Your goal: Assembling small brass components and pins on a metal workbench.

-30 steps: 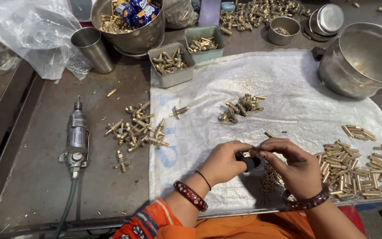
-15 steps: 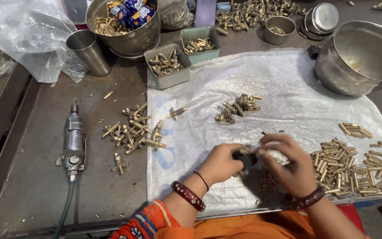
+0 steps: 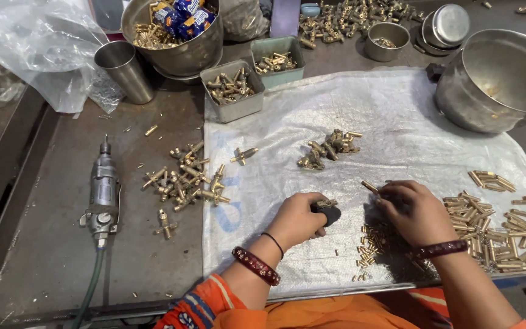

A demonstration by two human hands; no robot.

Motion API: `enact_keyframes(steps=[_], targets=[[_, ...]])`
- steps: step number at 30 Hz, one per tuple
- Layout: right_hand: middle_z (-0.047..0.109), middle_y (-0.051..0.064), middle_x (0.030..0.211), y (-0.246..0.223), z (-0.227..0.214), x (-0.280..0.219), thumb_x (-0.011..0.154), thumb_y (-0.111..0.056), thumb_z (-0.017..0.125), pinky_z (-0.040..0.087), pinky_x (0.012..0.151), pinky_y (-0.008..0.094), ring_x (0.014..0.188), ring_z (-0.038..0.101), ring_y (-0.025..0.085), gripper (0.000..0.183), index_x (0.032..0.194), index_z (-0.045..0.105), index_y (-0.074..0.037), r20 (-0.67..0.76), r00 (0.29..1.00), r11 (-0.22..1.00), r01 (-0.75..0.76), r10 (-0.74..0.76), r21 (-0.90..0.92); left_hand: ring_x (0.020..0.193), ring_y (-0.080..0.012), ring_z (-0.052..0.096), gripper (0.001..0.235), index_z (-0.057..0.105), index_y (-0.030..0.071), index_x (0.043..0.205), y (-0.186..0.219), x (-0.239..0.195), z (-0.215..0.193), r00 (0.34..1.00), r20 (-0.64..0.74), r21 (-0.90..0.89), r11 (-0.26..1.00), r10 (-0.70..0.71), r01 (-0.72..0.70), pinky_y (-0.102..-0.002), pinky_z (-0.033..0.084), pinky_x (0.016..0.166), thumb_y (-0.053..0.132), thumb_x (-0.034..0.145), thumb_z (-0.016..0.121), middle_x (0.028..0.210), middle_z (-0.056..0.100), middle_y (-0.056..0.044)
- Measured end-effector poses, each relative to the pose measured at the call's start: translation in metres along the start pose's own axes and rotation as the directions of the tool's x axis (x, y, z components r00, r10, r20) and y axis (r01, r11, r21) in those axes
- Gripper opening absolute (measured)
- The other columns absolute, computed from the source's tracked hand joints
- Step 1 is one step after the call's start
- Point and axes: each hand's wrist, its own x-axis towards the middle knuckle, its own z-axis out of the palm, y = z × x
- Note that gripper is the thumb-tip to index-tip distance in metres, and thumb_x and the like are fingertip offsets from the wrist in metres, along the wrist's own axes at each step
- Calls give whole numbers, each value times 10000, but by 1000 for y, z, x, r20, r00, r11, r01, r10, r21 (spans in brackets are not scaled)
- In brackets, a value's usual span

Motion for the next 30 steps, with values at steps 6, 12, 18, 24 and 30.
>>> enact_keyframes(steps=[6,12,18,24,30], targets=[[698,109,1169,-6,15,17,849,-259,753,526,965,433,1114,638,343,267,1067,769,-106,-58,995,990,71,-78,-122,627,-154,735,474,658,-2,1291,-4,2,2,1000,-11,-37,999,-15,15,-297,559,530,43,821,626,746,745,-120],[743,87,1085,-7,19,15,886,-208,743,552,917,374,1025,700,260,236,1096,752,-99,-52,997,991,-54,61,126,637,-155,742,381,696,-46,1198,-3,2,3,1000,-19,-35,999,23,-23,-289,572,547,40,831,641,758,746,-139],[764,80,972,-3,21,1,943,-92,648,586,817,299,889,716,154,221,1119,737,8,356,921,435,-388,156,813,653,-122,725,403,697,19,1206,-1,1,4,994,-12,-135,984,112,-113,-271,549,531,-9,816,599,792,743,-100],[782,114,915,-10,18,-4,942,-99,653,585,796,314,849,732,176,262,1145,751,34,428,886,477,-459,180,750,663,-74,685,378,770,38,1133,7,-6,3,970,19,-239,943,243,-232,-237,527,527,-60,817,586,836,750,-56],[785,124,867,-21,11,-5,932,-111,667,584,767,319,812,734,189,269,1140,765,28,406,894,518,-442,188,732,643,-91,678,431,768,51,1164,7,-6,0,979,70,-232,958,190,-169,-242,518,520,-79,802,574,793,741,-89]])
